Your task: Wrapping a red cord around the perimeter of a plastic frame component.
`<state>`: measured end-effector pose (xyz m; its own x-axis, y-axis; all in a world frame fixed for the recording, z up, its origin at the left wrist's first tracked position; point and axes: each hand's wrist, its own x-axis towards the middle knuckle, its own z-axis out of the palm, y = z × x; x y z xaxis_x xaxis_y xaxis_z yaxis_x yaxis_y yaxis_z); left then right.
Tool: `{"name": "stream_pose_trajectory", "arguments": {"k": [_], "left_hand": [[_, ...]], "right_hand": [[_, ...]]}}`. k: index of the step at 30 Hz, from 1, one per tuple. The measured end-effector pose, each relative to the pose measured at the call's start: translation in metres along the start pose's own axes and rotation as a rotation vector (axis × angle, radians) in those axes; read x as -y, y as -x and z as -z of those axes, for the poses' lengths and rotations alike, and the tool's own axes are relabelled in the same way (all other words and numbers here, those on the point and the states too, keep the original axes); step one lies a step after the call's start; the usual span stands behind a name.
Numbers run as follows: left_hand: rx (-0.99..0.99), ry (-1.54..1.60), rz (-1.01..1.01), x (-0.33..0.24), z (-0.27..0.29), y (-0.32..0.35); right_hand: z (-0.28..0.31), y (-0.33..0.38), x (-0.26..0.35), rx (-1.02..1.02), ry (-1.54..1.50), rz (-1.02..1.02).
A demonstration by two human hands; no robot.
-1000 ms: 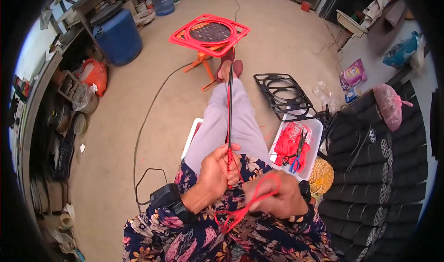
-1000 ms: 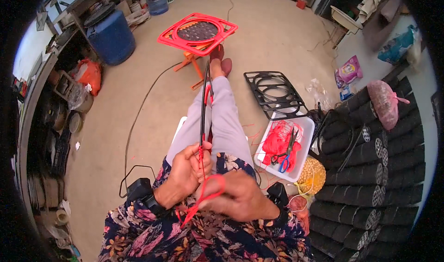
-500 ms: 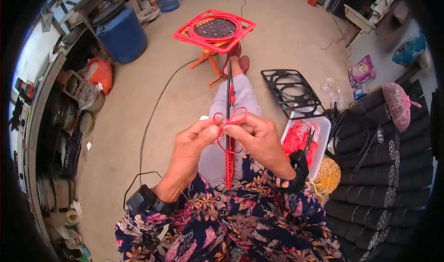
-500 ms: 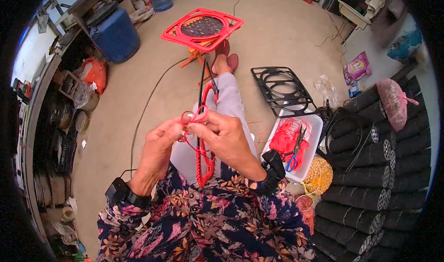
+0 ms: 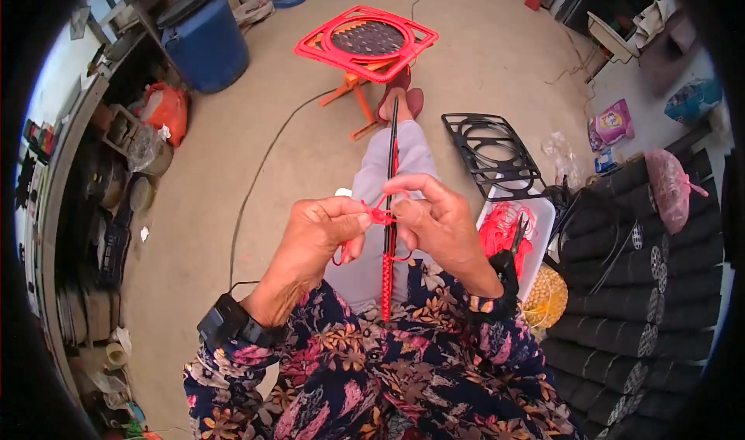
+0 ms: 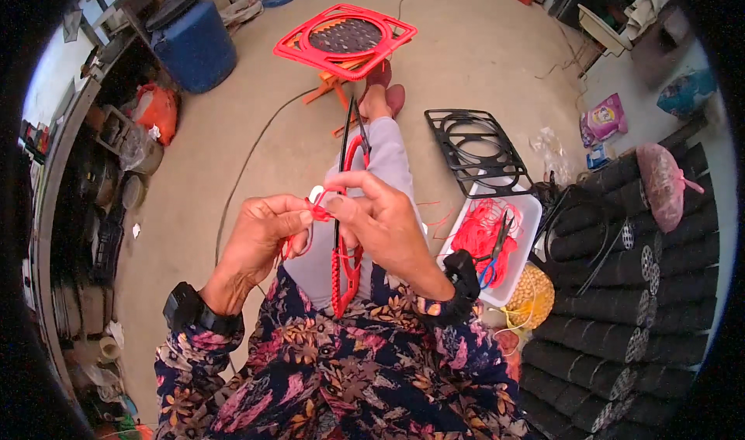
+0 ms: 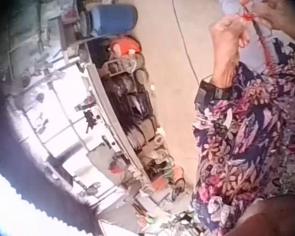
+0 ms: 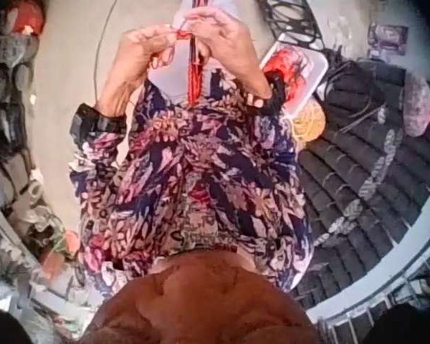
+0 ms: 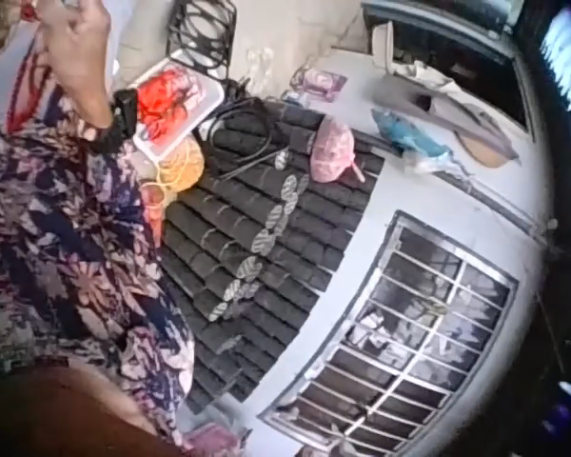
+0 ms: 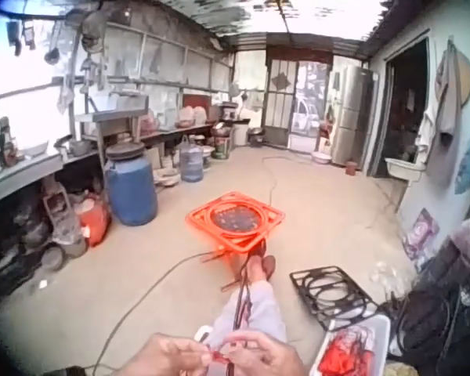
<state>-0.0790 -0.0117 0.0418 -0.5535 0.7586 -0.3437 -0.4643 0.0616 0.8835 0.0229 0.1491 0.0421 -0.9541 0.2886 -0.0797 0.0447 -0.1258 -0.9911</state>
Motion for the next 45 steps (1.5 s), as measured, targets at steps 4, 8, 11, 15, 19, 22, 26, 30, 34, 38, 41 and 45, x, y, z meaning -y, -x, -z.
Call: {"name": "stream_pose_trajectory", "arguments": {"k": [4, 8, 11, 15, 19, 22, 26, 30, 34, 38, 41, 45], "left_hand": [[-0.126, -0.108, -0.1, 0.014, 0.014, -0.003], [-0.1, -0.172, -0.082, 0.048, 0.019, -0.004], [-0.067, -0.102, 0.005, 0.058, 0.005, 0.002], [-0.012, -0.015, 0.029, 0.074, -0.008, 0.001], [-0.057, 0.084, 0.036, 0.089, -0.013, 0.0], [-0.055, 0.088, 0.065, 0.087, -0.018, 0.002], [-0.012, 0.031, 0.092, 0.083, -0.02, 0.001], [-0.006, 0.071, 0.094, 0.086, -0.018, 0.003], [-0.062, -0.016, -0.076, 0.094, -0.017, 0.004], [-0.044, 0.132, -0.115, 0.088, -0.017, 0.009], [0.141, 0.217, 0.038, 0.077, -0.024, 0.017], [0.176, 0.296, 0.077, 0.077, -0.029, 0.021]], "right_hand": [[0.03, 0.023, 0.0, -0.005, -0.064, -0.124], [0.058, 0.043, -0.029, -0.017, -0.238, -0.133], [0.045, 0.043, -0.036, -0.043, 0.055, -0.183], [0.019, 0.041, -0.043, 0.019, 0.278, -0.209], [0.009, 0.044, -0.046, -0.052, 0.405, -0.131], [0.009, 0.047, -0.044, -0.062, 0.435, -0.102], [0.01, 0.047, -0.039, 0.017, 0.506, -0.049], [0.009, 0.045, -0.037, 0.008, 0.607, -0.054], [0.014, 0.044, -0.028, 0.02, 0.699, 0.051], [0.032, 0.038, -0.019, -0.145, 0.572, 0.24], [0.029, 0.038, 0.001, -0.111, 0.202, 0.224], [0.007, 0.054, 0.033, -0.079, -0.044, 0.186]]}}
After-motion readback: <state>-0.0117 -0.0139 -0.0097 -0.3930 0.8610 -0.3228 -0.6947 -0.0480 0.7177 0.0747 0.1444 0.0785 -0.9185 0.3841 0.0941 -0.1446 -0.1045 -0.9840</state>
